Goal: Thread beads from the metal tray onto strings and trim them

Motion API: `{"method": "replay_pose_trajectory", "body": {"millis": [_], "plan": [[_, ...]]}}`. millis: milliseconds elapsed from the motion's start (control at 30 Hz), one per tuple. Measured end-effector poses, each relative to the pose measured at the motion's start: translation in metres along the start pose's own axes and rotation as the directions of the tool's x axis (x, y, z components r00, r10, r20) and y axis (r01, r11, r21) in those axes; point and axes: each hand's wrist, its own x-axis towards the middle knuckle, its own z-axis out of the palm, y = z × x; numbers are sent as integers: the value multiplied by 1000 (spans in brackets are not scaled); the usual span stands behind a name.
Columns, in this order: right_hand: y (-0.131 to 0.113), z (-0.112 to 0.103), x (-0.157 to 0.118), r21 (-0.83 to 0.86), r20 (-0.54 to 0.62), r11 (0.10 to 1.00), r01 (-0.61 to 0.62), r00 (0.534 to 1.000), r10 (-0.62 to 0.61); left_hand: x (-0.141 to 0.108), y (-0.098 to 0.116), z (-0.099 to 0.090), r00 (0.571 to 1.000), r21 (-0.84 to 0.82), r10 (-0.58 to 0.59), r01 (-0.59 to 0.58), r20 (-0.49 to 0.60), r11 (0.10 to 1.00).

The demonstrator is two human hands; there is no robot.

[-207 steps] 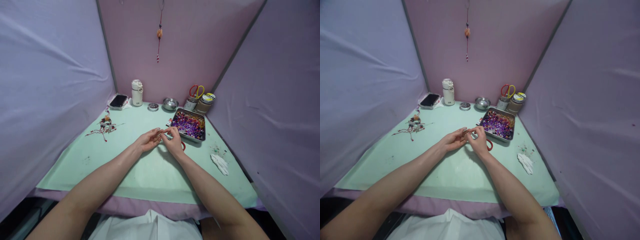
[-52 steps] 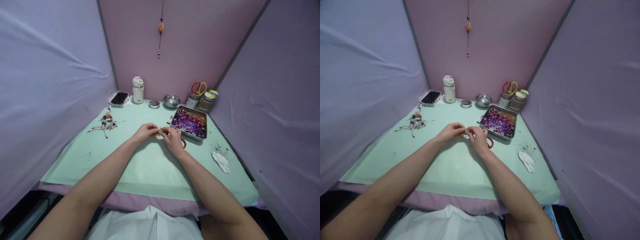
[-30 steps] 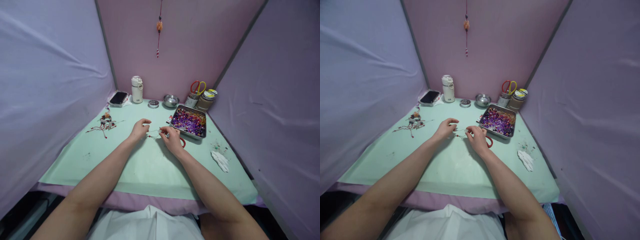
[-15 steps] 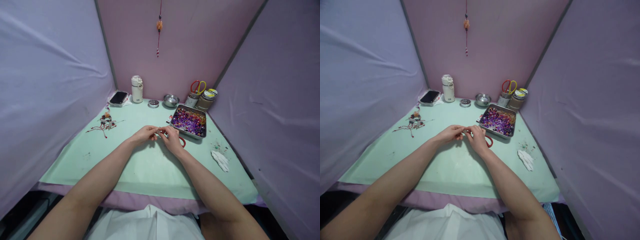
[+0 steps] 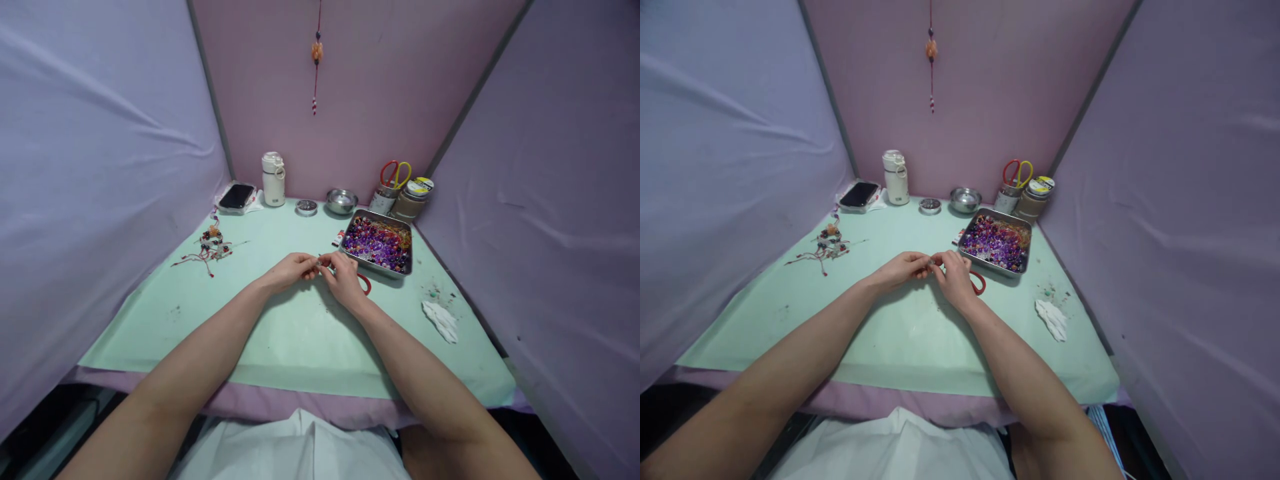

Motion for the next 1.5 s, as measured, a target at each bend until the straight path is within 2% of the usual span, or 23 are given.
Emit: {"method": "replay_pose_trajectory", "body": {"millis": [100, 267, 433, 567, 667, 800, 900, 1033, 1300, 1500], "plan": [[1, 0, 0, -23, 7, 1000, 3, 1000, -2, 0, 0, -1, 1000, 26, 17, -17, 14, 1000], [1, 0, 0, -69, 34, 998, 12, 999, -10, 0, -1, 0, 998, 15, -50, 51, -48, 999], [0, 0, 0, -76, 40, 997, 8, 999, -5, 0, -3, 0, 998, -8, -49, 48, -41, 999], [4, -8, 4, -90, 11, 996, -15, 1000, 16, 3, -5, -2, 992, -40, -43, 38, -119, 998], [12, -18, 9, -200, -11, 977, -77, 997, 76, 5, -5, -4, 983, -102, -65, 47, -174, 994], [21, -24, 12, -376, 63, 921, -99, 989, 132, 5, -3, -5, 980, -159, -95, 67, -175, 985], [19, -23, 12, -460, 121, 876, -147, 967, 226, 5, -3, -5, 978, -179, -104, 72, -180, 981], [11, -18, 15, -566, 134, 784, -254, 910, 392, 6, -5, -4, 976, -204, -113, 75, -186, 976], [12, -9, 32, -597, 138, 730, -333, 854, 502, 10, -13, -4, 974, -221, -130, 87, -184, 971], [6, -2, 38, -613, 121, 692, -381, 820, 559, 10, -11, -3, 978, -220, -116, 76, -173, 972]]}}
